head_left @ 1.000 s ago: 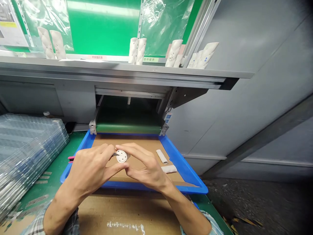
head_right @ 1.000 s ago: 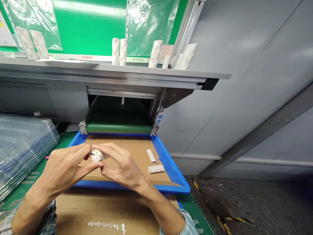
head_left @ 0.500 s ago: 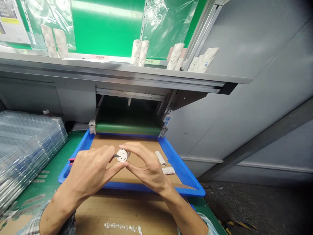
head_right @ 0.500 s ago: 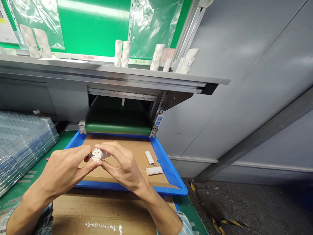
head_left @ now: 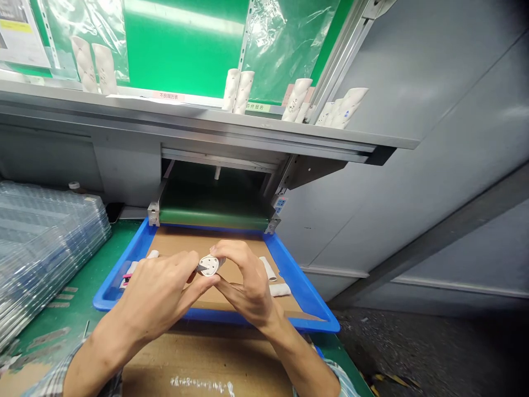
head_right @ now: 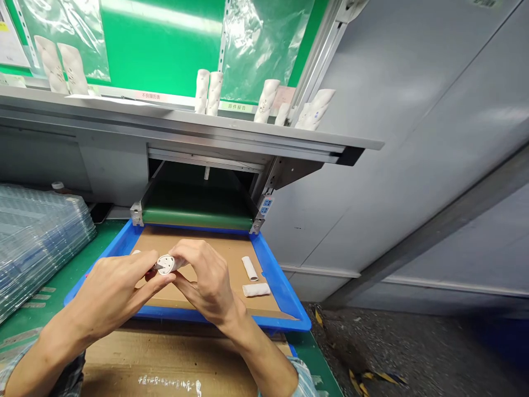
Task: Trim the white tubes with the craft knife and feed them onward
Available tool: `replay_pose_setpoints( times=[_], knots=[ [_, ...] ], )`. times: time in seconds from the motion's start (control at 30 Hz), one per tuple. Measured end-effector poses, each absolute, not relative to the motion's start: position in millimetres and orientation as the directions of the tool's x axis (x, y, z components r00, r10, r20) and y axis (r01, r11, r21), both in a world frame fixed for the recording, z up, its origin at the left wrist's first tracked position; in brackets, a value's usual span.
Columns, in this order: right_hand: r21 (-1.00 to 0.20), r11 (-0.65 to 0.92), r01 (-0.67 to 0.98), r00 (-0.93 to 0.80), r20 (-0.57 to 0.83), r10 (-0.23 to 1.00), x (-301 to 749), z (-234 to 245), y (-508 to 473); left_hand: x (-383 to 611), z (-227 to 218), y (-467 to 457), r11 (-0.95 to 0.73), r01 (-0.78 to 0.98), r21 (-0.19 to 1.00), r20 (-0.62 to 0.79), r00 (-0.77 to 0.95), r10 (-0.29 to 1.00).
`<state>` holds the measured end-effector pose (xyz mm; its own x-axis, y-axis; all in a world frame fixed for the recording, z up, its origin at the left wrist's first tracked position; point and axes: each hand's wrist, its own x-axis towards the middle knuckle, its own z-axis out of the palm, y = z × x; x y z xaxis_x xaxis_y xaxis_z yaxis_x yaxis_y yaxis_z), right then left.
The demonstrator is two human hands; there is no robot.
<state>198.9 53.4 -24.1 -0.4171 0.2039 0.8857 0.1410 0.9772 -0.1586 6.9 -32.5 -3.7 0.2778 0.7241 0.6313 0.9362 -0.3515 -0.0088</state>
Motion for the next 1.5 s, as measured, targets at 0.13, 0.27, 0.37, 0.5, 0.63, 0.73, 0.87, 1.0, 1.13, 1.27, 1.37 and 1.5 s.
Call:
replay_pose_setpoints(
  times=[0.13, 0.27, 0.37, 0.5, 0.63, 0.73, 0.87, 1.0, 1.13, 1.27, 1.37, 1.5],
  knots=[
    [-0.15, 0.979, 0.135, -0.403, 0.895, 0.193, 198.3, -25.7, 53.4, 6.1, -3.4, -32.7, -0.385, 0.922, 0.03, 0.639, 0.278, 0.717],
    [-0.205, 0.973, 0.106, -0.385, 0.894, 0.23, 197.8, -26.7, 51.5, 4.6, -1.6, -33.1, -0.421, 0.9, 0.112, 0.693, 0.234, 0.682],
    [-0.288, 0.957, 0.003, -0.417, 0.87, 0.263, 197.9, -24.5, 51.0, 0.4, -0.2, -32.9, -0.503, 0.846, 0.177, 0.717, 0.239, 0.655],
    [-0.454, 0.882, -0.128, -0.499, 0.798, 0.338, 199.1, -20.9, 53.3, -7.1, 1.4, -33.1, -0.557, 0.781, 0.283, 0.686, 0.241, 0.686],
    [-0.486, 0.861, -0.151, -0.476, 0.799, 0.367, 200.3, -19.8, 55.7, -7.1, 3.6, -32.2, -0.545, 0.75, 0.373, 0.666, 0.193, 0.721],
    [-0.452, 0.887, -0.093, -0.44, 0.818, 0.37, 201.1, -19.8, 55.9, -4.5, 4.5, -29.9, -0.529, 0.761, 0.375, 0.692, 0.15, 0.706],
    [-0.413, 0.911, -0.011, -0.401, 0.836, 0.374, 200.8, -20.5, 54.9, -6.4, 4.4, -29.2, -0.604, 0.733, 0.313, 0.721, 0.231, 0.653],
    [-0.374, 0.927, 0.022, -0.335, 0.871, 0.36, 198.2, -21.4, 54.3, -9.8, 2.5, -32.3, -0.573, 0.799, 0.184, 0.759, 0.255, 0.599],
    [-0.311, 0.949, 0.046, -0.292, 0.905, 0.31, 196.5, -21.4, 53.2, -6.6, 0.2, -33.3, -0.495, 0.865, 0.087, 0.761, 0.263, 0.593],
    [-0.262, 0.96, 0.097, -0.278, 0.919, 0.279, 195.7, -21.4, 51.3, -1.9, -1.5, -32.3, -0.51, 0.857, 0.075, 0.768, 0.276, 0.578],
    [-0.245, 0.961, 0.131, -0.27, 0.924, 0.272, 195.2, -21.6, 50.4, -0.5, -2.3, -32.3, -0.514, 0.857, 0.039, 0.783, 0.294, 0.549],
    [-0.246, 0.96, 0.136, -0.262, 0.925, 0.274, 194.9, -21.7, 50.2, -0.8, -2.3, -32.2, -0.504, 0.864, 0.007, 0.772, 0.316, 0.551]
  ],
)
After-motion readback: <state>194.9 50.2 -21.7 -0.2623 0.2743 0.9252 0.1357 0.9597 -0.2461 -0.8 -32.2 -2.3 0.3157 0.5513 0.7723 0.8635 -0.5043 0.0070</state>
